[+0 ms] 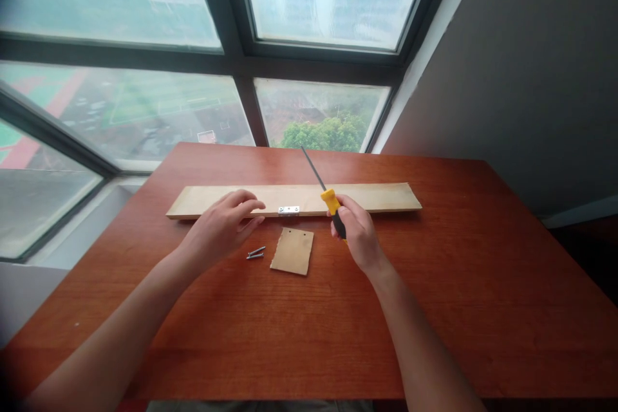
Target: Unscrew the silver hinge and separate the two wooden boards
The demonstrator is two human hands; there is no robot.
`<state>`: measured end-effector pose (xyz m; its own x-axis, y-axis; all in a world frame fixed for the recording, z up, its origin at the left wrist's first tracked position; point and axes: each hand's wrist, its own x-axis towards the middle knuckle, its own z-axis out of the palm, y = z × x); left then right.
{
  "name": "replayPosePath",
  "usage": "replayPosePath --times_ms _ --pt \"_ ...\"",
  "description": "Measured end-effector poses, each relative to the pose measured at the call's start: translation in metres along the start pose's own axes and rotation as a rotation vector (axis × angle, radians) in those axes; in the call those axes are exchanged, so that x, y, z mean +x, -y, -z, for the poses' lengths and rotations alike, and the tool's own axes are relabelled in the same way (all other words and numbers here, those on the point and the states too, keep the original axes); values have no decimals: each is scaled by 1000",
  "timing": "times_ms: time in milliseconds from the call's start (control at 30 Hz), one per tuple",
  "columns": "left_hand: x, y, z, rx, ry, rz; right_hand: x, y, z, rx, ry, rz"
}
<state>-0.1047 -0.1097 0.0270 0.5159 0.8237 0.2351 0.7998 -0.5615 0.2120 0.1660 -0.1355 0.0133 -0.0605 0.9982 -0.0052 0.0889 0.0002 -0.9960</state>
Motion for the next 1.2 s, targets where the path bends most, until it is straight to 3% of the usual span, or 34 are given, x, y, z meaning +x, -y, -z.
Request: replayPosePath --times_ms 133,333,533,700,800,933,1200 --pt "23 16 -4 4 -8 0 1 3 9 50 -75 46" --pt "32 29 -18 -16 69 -29 2 13 19 47 -171 112" --pt "34 38 -25 2 116 -18 14 55 23 -66 -220 203" --pt "34 43 -27 1 92 -27 36 105 12 -240 -191 412" --pt "33 44 -26 -10 94 -32 45 120 1 -215 -199 493" --pt "30 46 -24 -23 111 -45 44 129 -12 -265 -240 523" --pt "24 44 -24 -4 110 -24 27 144 -23 -704 -401 552"
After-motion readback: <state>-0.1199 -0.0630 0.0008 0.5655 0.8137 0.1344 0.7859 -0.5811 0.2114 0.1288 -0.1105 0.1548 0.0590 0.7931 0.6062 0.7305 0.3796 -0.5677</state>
